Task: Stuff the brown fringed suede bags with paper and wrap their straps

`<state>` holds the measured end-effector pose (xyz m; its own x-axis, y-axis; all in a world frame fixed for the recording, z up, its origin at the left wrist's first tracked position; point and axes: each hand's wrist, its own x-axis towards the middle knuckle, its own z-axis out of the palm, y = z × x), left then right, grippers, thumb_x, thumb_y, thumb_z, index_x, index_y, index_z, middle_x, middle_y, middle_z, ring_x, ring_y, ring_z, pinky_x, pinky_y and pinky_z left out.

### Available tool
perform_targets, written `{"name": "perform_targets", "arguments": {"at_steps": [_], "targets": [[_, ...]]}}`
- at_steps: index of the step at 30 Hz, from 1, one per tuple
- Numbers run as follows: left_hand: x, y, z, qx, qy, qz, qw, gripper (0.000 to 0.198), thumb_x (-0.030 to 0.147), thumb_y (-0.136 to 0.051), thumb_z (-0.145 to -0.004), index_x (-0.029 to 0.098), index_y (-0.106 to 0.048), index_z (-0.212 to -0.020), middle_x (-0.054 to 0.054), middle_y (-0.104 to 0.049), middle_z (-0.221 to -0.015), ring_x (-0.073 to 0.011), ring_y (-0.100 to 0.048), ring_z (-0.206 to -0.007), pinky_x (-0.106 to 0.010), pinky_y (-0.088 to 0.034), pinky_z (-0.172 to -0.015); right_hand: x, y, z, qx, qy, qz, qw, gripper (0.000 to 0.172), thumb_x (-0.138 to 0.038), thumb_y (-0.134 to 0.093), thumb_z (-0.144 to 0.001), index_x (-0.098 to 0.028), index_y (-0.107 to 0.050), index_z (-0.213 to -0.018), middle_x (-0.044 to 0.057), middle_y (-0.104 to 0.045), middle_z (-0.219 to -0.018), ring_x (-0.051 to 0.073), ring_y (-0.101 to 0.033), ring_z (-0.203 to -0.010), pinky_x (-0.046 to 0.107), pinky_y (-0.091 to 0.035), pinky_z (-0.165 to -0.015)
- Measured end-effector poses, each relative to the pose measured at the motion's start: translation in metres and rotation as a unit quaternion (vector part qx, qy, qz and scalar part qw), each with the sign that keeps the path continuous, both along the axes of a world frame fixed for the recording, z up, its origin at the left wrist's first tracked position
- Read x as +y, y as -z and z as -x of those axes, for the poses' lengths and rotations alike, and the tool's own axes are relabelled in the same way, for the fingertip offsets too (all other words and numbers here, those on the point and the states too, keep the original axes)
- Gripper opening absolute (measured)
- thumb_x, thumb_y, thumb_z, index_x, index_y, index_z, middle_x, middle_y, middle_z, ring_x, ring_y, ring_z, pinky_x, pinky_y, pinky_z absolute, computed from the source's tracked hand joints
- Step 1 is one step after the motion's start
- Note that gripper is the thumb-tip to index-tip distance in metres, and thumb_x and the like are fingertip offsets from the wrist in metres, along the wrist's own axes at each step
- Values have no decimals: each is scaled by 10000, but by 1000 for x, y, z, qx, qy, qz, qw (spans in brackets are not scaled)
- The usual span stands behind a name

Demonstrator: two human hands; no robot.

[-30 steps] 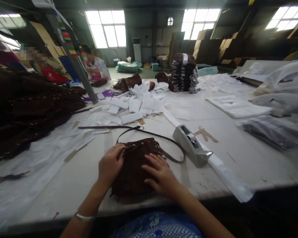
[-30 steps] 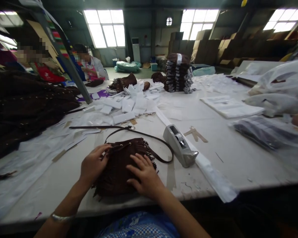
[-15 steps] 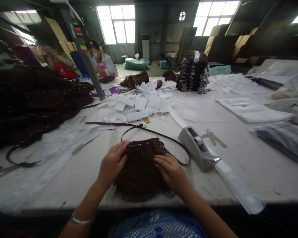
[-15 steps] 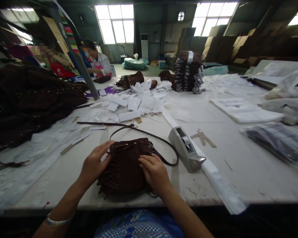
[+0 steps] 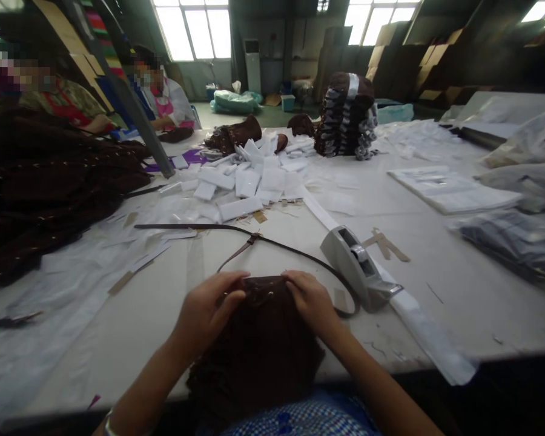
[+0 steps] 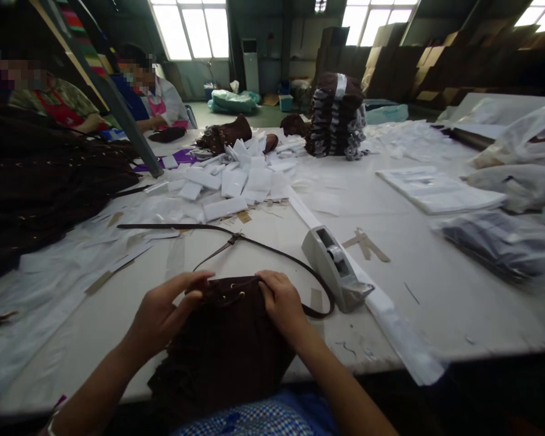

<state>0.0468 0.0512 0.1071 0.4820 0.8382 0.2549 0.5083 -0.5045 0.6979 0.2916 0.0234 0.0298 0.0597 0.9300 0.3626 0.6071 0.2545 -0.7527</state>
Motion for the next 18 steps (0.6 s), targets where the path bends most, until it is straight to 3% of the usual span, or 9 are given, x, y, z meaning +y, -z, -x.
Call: {"name": "perform_targets", "arguments": {"at_steps": [2, 4, 5, 7, 9, 11, 14, 16, 18], "targets": [[27, -7, -15, 8, -14, 66, 998, 465, 546, -411, -954, 204, -681, -1117, -77, -719, -1076, -235, -657, -996, -328, -505, -896, 6, 0, -5, 46, -12, 22, 999, 240, -201, -532, -928, -235, -689, -1107, 61, -711, -1109, 218, -674, -1016, 394, -540, -952], [54, -8, -31, 38, 52, 197, 978, 571, 621, -351, -942, 196, -726, -1014, -74, -733, -1038, -244, -651, -1005, -325, -494, -904, 8, 0, -11, 108, 2, 44, 993, 234, -238, -522, -935, -228, -685, -1103, 63, -719, -1079, 198, -710, -897, 352, -585, -846], [66, -7, -38, 48, 95, 284, 953, 631, 664, -320, -929, 196, -740, -984, -75, -736, -1030, -244, -650, -1007, -314, -495, -892, 8, 1, -15, 134, 14, 52, 990, 231, -254, -517, -937, -221, -685, -1092, 66, -723, -1057, 190, -717, -841, 330, -600, -782], [87, -3, -48, 40, 164, 465, 869, 738, 740, -263, -896, 190, -741, -1020, -88, -726, -1070, -237, -649, -1002, -289, -501, -843, 7, 3, -22, 148, 35, 58, 987, 208, -265, -527, -930, -209, -691, -1045, 66, -726, -1017, 184, -716, -798, 301, -604, -706], [102, 2, -53, 6, 181, 591, 786, 785, 778, -263, -869, 173, -720, -1072, -108, -714, -1083, -211, -655, -914, -259, -502, -747, 5, 6, -29, 115, 37, 55, 991, 166, -249, -559, -912, -209, -702, -988, 58, -729, -982, 187, -707, -826, 292, -594, -710], [112, 8, -54, -28, 174, 654, 736, 786, 791, -302, -851, 149, -702, -1063, -120, -713, -1020, -179, -643, -792, -234, -482, -648, 3, 8, -33, 72, 12, 48, 996, 141, -216, -586, -899, -219, -707, -971, 49, -729, -974, 192, -693, -880, 306, -577, -779], [117, 19, -54, -68, 156, 700, 693, 859, 841, -257, -812, 124, -669, -1045, -143, -705, -958, -175, -629, -715, -242, -472, -594, 3, 7, -36, 57, -32, 26, 998, 180, -169, -576, -909, -234, -699, -1023, 45, -725, -1009, 190, -676, -950, 326, -547, -876], [117, 26, -54, -77, 139, 718, 678, 937, 878, -190, -777, 107, -652, -1041, -161, -693, -948, -179, -627, -691, -253, -476, -577, 6, 5, -37, 56, -52, 13, 997, 203, -145, -554, -921, -235, -696, -1034, 44, -718, -1024, 179, -672, -964, 316, -536, -896], [113, 29, -56, -56, 118, 717, 685, 916, 877, -213, -776, 103, -647, -1003, -140, -673, -888, -155, -593, -635, -235, -450, -531, 9, 3, -37, 49, -79, 12, 996, 215, -135, -534, -932, -232, -696, -1034, 44, -712, -1031, 170, -671, -960, 299, -536, -889]]}}
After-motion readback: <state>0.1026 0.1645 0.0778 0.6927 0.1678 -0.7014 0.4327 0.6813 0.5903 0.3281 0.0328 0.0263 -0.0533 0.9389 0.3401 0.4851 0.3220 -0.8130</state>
